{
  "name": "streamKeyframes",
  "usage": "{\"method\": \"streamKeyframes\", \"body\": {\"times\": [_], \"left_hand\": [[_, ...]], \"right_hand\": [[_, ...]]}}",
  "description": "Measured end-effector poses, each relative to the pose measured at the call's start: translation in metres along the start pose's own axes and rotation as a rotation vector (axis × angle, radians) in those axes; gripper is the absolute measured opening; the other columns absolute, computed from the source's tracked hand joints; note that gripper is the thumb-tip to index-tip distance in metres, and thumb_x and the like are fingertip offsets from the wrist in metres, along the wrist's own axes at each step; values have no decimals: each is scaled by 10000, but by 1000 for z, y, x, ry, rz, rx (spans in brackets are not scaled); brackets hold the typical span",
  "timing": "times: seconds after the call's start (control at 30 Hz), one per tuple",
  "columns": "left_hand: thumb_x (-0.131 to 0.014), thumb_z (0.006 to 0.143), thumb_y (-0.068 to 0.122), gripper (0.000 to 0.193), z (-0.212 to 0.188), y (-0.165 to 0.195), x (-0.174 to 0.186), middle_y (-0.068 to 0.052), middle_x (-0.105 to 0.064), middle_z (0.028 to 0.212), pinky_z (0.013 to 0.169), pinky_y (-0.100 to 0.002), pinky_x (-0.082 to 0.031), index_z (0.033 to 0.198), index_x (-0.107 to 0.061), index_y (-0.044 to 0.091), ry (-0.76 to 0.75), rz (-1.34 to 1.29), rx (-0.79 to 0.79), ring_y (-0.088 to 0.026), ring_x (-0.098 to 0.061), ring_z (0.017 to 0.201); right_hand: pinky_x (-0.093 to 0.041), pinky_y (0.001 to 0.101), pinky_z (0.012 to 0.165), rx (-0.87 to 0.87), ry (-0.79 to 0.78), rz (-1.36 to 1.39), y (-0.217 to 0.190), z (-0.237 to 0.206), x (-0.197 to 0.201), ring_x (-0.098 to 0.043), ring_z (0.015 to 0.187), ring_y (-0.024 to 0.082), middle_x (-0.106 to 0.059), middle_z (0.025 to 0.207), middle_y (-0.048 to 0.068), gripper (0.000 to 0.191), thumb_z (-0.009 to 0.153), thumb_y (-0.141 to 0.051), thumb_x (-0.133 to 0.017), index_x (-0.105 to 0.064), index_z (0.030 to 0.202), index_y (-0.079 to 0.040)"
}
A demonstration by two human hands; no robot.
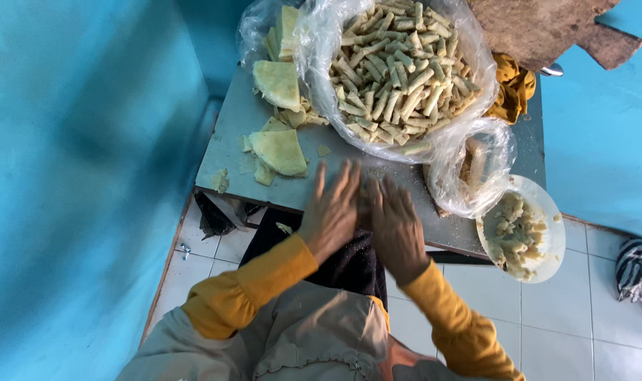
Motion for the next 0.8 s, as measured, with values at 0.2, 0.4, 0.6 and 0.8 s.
{"method": "streamKeyframes", "body": {"times": [0.2,0.4,0.6,0.8], "left_hand": [[-594,967,143,557,-17,-55,25,-170,-518,1409,1160,-603,-287,1493,-499,-12,133,-257,225,-350,-461,1341],[-397,1102,-7,353,-30,-113,40,-191,-505,1409,1136,-442,-431,1448,-466,6,538,-712,518,-337,-509,1310],[-378,1076,-30,312,-35,-118,32,-164,-519,1384,1086,-387,-490,1353,-519,3,607,-842,606,-290,-563,1255],[-387,1077,-54,319,-44,-118,25,-121,-529,1358,1056,-347,-511,1359,-517,22,692,-854,608,-226,-574,1228]], "right_hand": [[-541,459,959,-64,-26,246,17,14,3,-649,1109,363,-657,1332,213,520,889,-18,-614,-554,1405,-13],[-582,394,650,-11,-58,46,53,47,-12,-634,766,228,-654,872,131,336,1012,-51,-647,-599,1337,19],[-623,405,789,35,258,-80,57,93,-6,-671,991,340,-664,1177,251,580,828,96,-524,-468,1405,92],[-590,436,704,74,130,430,-55,108,-58,-709,910,330,-709,1033,150,460,943,-109,-686,-528,1366,-26]]}}
Point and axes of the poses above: each hand's wrist, its own z-axis towards the middle knuckle, its own x-axis out of the back of the hand, y = z × x, the point moved 5 cm from there along z, towards the middle knuckle
